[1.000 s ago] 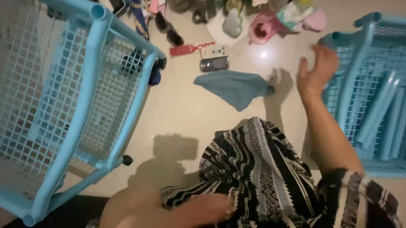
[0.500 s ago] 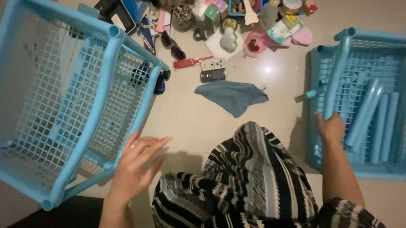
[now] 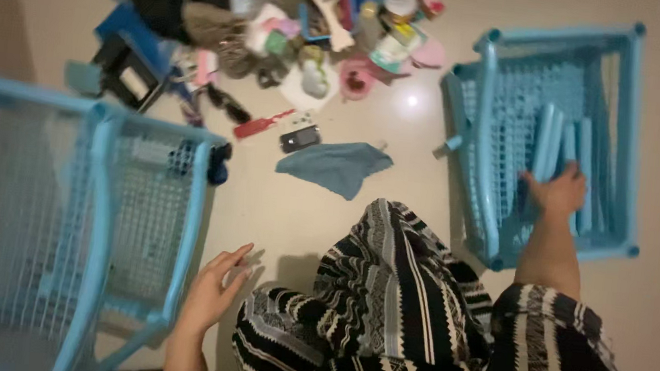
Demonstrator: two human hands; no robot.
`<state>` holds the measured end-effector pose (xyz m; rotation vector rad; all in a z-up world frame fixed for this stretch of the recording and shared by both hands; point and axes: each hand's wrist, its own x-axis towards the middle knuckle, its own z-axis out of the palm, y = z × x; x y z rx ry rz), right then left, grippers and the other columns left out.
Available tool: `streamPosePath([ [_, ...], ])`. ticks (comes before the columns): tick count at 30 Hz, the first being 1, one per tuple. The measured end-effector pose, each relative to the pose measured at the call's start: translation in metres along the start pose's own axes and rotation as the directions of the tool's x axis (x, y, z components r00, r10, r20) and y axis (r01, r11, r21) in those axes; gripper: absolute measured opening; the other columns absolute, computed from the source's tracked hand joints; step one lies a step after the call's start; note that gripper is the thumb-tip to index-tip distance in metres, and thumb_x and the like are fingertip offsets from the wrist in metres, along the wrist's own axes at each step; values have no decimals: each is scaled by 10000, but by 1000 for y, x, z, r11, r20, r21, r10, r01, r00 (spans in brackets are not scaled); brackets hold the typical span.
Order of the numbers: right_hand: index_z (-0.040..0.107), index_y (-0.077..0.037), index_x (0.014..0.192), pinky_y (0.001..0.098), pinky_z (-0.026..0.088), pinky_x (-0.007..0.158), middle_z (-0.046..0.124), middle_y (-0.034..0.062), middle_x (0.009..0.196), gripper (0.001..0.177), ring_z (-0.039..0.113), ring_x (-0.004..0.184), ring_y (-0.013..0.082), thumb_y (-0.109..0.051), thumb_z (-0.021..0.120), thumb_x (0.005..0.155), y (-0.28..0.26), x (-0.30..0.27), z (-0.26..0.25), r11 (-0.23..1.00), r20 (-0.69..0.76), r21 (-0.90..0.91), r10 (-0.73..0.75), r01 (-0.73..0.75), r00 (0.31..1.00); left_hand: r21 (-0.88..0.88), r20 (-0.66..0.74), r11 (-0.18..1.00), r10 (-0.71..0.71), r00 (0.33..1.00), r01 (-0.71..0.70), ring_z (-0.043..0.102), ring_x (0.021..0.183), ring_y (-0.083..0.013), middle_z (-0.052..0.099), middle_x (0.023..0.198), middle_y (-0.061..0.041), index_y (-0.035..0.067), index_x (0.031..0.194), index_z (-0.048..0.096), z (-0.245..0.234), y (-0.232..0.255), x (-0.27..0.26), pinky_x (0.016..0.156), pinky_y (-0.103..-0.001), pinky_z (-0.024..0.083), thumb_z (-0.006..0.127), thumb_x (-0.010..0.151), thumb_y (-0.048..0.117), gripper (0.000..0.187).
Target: The person assembles a light blue plastic storage basket by inserting vertical support poles into the frame and attaching the base. The person then wipes the basket with a cloth.
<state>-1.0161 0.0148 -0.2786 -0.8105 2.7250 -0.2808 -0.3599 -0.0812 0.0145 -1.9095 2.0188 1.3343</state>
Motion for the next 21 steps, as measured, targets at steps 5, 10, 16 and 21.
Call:
streamPosePath([
  [5,592,50,1234,558,468,971,598,312,1292,943,556,1207,487,-630,937,678,15,9,2,995,-7,-103,-7,6,1000,68,75,981,177,981,-182,683,1050,-248,718,1094,-79,234,1405,615,15,24,45,929,-375,515,666,910,180,501],
  [10,564,44,1335,561,483,1013,611,306,1290,882,581,1204,497,-461,891,691,16,15,6,999,123,-6,-32,33,992,8,143,956,288,947,-292,688,1063,-247,726,1095,-65,230,1376,625,42,58,85,944,-375,519,693,876,179,508],
  [16,599,30,1203,555,424,1100,516,312,1378,641,514,1270,514,-342,870,757,33,12,5,988,-111,-137,-92,76,990,-28,181,949,315,932,-315,673,1083,-254,720,1096,-67,226,1380,622,66,52,93,958,-377,522,667,948,220,435],
  [21,627,14,1249,519,485,1058,629,259,1298,670,607,1202,441,-257,872,687,17,15,-16,973,-49,-229,3,-14,999,-37,76,880,474,877,-473,626,1130,-330,716,1141,-113,171,1381,633,89,19,96,946,-431,494,688,979,214,408],
])
